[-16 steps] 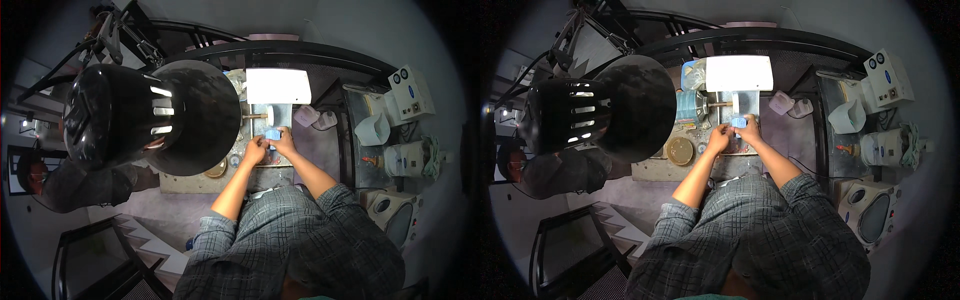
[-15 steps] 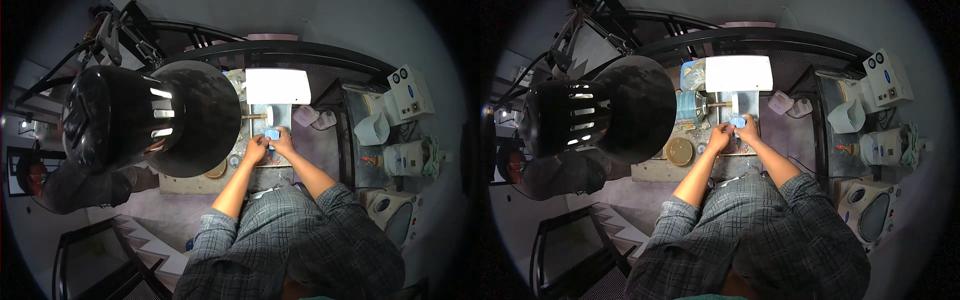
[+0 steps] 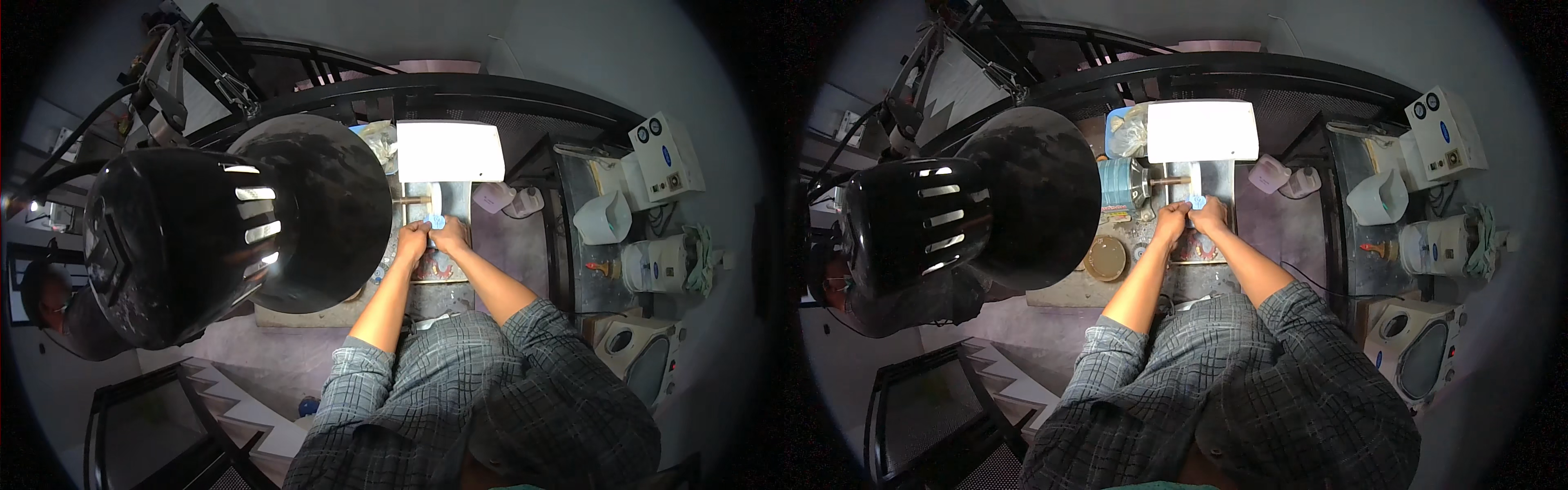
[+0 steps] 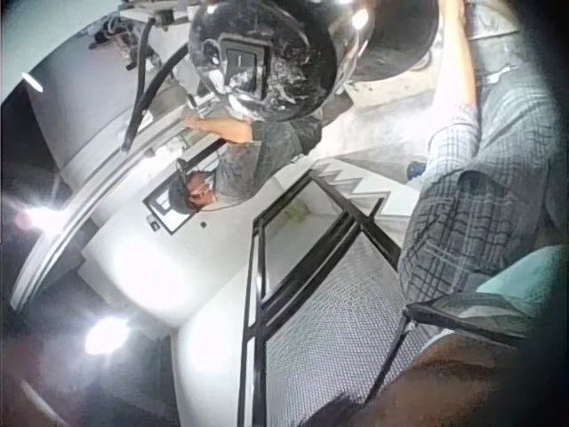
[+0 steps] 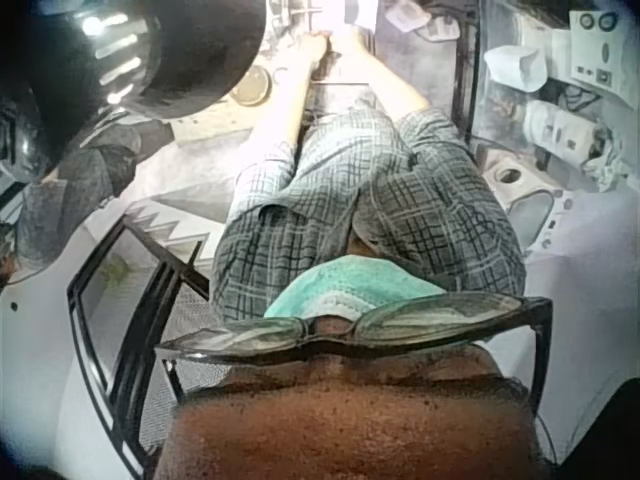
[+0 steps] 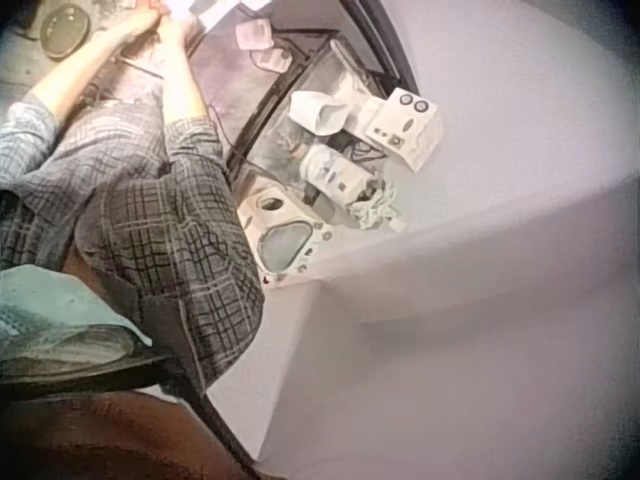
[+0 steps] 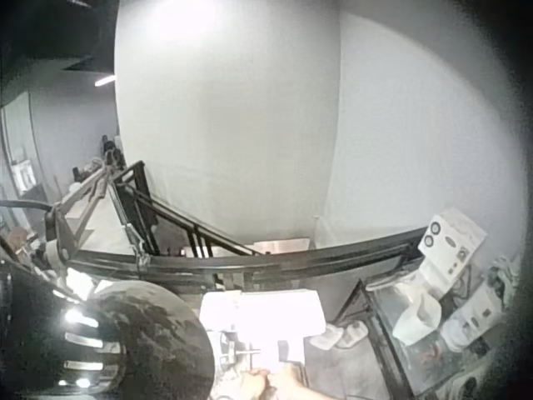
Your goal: Polishing and finishing a dental prosthetic using a laboratory lathe.
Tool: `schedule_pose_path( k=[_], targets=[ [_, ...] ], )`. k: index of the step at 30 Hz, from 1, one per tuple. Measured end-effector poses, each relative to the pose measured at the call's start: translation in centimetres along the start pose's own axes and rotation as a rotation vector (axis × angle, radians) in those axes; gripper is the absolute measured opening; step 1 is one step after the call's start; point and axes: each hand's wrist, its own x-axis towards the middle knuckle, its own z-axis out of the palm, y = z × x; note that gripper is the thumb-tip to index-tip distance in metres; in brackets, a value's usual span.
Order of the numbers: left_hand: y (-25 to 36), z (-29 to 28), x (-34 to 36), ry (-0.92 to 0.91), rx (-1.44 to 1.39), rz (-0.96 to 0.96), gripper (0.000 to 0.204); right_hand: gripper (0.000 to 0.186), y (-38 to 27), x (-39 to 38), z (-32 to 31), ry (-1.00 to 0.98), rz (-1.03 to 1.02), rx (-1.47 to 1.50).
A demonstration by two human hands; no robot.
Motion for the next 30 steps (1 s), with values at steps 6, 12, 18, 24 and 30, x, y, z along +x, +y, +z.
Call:
schedule_pose_path(
  k=[6, 12, 18, 24, 30],
  targets=[
    [0.3, 1.2, -0.3, 0.004, -0.102, -0.042, 0.018, 0.031, 2.2, 1.5, 0.5, 0.058, -0.05, -0.036],
    [-1.2, 1.1, 0.5, -0.004, -0.014, 0.06, 0.02, 0.033, 2.0, 1.0, -0.3, -0.042, -0.037, 0.054],
    [-0.4, 2.5, 0.2, 0.004, -0.042, 0.016, 0.019, 0.035, 2.6, 1.4, -1.1, -0.041, 0.014, 0.032],
    [-0.9, 2.1, 0.7, 0.002, -0.046, 0.044, 0.019, 0.037, 2.5, 1.5, -1.1, -0.064, -0.012, 0.065],
    [-0.1, 2.3, 0.2, 0.008, -0.043, 0.029, 0.019, 0.028, 2.1, 1.1, -1.6, -0.041, -0.023, 0.037]
  ],
)
